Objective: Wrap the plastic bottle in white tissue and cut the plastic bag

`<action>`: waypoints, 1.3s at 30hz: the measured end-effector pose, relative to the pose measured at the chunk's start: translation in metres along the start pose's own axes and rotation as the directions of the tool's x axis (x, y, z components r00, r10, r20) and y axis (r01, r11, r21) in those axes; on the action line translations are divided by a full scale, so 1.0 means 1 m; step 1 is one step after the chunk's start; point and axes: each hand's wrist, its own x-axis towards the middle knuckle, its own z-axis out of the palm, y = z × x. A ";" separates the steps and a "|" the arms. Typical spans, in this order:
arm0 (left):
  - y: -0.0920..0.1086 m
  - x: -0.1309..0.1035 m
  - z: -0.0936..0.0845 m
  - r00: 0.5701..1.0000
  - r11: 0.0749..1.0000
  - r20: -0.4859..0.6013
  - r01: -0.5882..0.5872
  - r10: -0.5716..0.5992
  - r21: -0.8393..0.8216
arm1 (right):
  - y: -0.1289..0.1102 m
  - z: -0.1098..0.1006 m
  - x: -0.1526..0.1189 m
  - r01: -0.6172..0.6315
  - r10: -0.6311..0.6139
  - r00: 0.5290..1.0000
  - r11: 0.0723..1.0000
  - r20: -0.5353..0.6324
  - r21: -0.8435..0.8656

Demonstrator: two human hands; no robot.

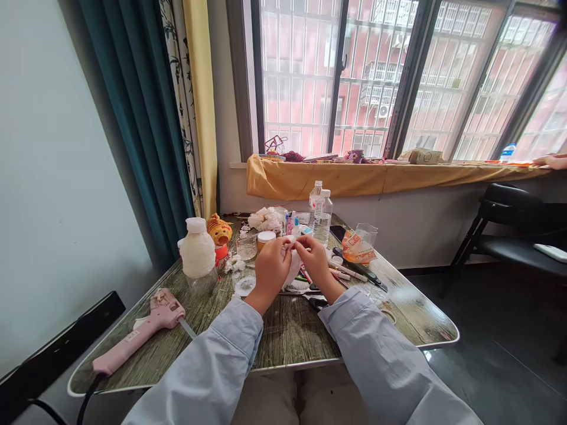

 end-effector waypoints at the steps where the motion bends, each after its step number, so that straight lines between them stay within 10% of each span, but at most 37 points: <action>1: 0.000 0.000 0.000 1.000 1.000 -0.002 -0.003 0.003 0.002 | 0.000 0.000 0.000 -0.001 0.001 1.000 1.000 0.002 -0.001; 39: 0.001 0.002 -0.004 0.996 0.991 -0.027 -0.083 0.086 0.105 | 0.004 0.004 -0.003 0.062 -0.058 0.998 0.987 0.028 -0.152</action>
